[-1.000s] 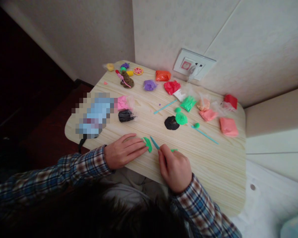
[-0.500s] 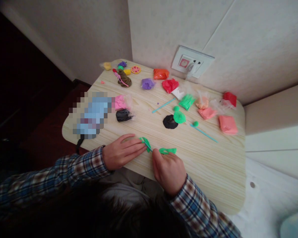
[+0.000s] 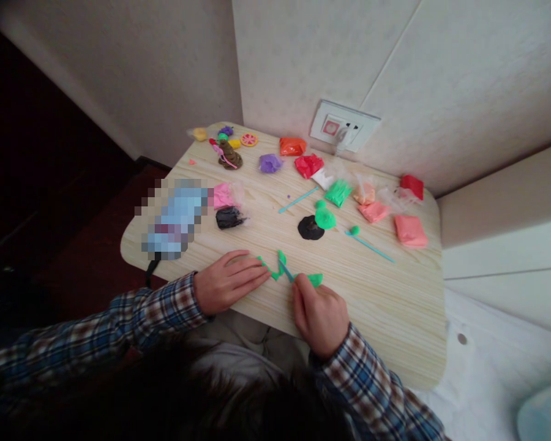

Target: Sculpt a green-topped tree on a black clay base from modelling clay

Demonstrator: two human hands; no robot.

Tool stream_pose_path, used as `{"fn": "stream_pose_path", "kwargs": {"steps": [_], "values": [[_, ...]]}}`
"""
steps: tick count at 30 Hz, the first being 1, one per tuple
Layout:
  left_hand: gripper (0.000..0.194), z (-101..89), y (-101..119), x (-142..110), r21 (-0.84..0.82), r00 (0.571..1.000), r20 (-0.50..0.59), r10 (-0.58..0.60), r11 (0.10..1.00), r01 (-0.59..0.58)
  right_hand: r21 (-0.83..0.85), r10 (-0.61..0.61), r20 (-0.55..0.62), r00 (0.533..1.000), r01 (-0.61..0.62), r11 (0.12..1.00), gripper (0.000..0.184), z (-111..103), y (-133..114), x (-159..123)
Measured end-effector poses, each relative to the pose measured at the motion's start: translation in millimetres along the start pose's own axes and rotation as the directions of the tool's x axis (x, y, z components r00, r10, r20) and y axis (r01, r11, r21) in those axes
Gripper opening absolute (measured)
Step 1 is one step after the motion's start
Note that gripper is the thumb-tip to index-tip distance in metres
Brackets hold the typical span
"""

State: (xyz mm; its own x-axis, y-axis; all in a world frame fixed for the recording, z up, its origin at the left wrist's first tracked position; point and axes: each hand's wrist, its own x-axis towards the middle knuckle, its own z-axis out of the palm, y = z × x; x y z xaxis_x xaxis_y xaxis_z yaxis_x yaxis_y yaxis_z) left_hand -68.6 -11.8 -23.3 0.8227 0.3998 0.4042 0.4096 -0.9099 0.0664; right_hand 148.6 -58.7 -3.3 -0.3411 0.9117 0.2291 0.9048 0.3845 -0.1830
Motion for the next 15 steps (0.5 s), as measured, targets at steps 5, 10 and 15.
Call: {"fn": "stream_pose_path", "kwargs": {"steps": [5, 10, 15], "values": [[0.032, -0.3, 0, 1, 0.005, 1.0, 0.001, -0.012, 1.0, 0.012, 0.037, -0.067, -0.037, 0.997, 0.069, 0.997, 0.028, -4, -2, 0], [0.031, 0.0, 2, 3, 0.0, 1.0, 0.01, -0.025, 1.0, 0.025, -0.054, -0.113, 0.0, 0.994, 0.113, 0.992, 0.029, -4, -11, 1], [0.027, 0.5, 6, 5, 0.013, 0.999, -0.013, -0.037, 0.999, 0.037, -0.157, -0.108, 0.04, 0.993, 0.113, 0.981, 0.025, -3, -18, 2]]}}
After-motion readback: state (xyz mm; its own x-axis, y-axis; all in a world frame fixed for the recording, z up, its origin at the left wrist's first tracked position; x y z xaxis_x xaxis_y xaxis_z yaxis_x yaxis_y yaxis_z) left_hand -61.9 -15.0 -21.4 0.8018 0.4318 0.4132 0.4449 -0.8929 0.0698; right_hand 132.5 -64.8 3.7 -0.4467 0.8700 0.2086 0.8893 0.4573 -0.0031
